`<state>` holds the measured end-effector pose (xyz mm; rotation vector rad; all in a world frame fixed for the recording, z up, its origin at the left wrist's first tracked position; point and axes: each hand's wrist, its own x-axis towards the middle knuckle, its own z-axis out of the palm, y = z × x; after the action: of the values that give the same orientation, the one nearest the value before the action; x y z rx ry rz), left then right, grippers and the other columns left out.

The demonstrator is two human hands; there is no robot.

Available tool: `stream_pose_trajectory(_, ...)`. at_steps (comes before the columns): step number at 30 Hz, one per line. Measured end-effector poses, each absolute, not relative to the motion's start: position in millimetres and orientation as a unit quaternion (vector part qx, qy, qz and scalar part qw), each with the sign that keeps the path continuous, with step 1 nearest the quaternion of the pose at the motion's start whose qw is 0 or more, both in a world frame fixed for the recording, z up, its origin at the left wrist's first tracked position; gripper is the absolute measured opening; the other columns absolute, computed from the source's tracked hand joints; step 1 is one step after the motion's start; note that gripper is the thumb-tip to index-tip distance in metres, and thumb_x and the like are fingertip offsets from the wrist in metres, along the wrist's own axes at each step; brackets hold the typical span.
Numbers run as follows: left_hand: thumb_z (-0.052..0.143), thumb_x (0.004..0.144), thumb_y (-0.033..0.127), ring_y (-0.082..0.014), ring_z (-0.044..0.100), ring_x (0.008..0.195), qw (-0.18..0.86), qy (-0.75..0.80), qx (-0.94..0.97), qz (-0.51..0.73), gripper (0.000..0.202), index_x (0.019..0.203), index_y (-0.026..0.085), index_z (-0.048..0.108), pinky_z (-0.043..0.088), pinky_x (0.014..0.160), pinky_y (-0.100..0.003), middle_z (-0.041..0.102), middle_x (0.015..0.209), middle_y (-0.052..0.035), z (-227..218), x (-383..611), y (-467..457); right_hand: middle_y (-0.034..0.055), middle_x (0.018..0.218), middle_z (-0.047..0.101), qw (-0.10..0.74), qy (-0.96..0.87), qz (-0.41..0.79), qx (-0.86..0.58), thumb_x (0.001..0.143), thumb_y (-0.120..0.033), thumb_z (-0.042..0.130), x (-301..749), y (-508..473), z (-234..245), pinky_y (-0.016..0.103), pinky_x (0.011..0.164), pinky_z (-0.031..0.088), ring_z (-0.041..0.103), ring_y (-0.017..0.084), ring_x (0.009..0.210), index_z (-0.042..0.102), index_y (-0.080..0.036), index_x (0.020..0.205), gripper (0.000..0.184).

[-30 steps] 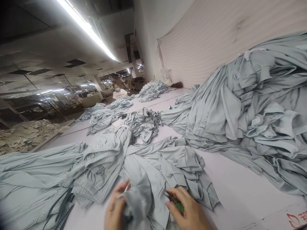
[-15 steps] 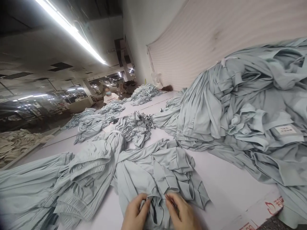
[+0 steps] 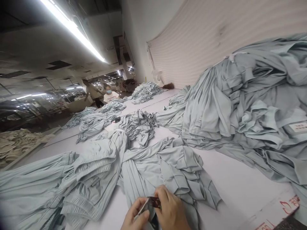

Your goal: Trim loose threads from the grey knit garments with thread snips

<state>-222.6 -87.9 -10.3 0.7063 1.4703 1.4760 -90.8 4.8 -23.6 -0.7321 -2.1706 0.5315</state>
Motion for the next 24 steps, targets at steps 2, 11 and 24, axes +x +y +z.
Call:
stream_pose_trajectory(2,0.082,0.057,0.052,-0.0170,0.059,0.067,0.422,0.640,0.271,0.581,0.041,0.075,0.016,0.073,0.044,0.067,-0.026,0.069,0.069,-0.0040,-8.9,-227.2,-88.2,0.0002,0.076,0.060,0.378,-0.862,0.199,-0.274,0.081,-0.008,0.041,-96.6,4.5,-24.2,0.027,0.060,0.047,0.062,0.018,0.065,0.045,-0.024,0.084,0.017)
stream_pose_trajectory(11,0.093,0.033,0.048,-0.0321,0.071,0.090,0.537,0.558,0.045,0.632,0.075,0.096,0.011,0.074,0.050,0.085,-0.036,0.078,0.088,-0.0139,7.2,-235.6,-82.1,-0.0017,0.087,0.065,0.261,-0.862,0.316,-0.298,0.083,-0.014,0.056,-77.8,4.4,18.4,0.020,0.064,0.052,0.067,0.015,0.076,0.059,-0.026,0.091,0.015)
stream_pose_trajectory(24,0.088,0.039,0.058,-0.0323,0.066,0.104,0.471,0.600,0.220,0.609,0.075,0.100,0.016,0.074,0.046,0.098,-0.036,0.076,0.099,-0.0106,-24.4,-238.3,-71.4,0.0052,0.098,0.075,0.321,-0.898,0.077,-0.291,0.089,-0.020,0.055,-58.0,-6.5,18.4,0.031,0.070,0.055,0.071,0.022,0.081,0.060,-0.022,0.119,0.030)
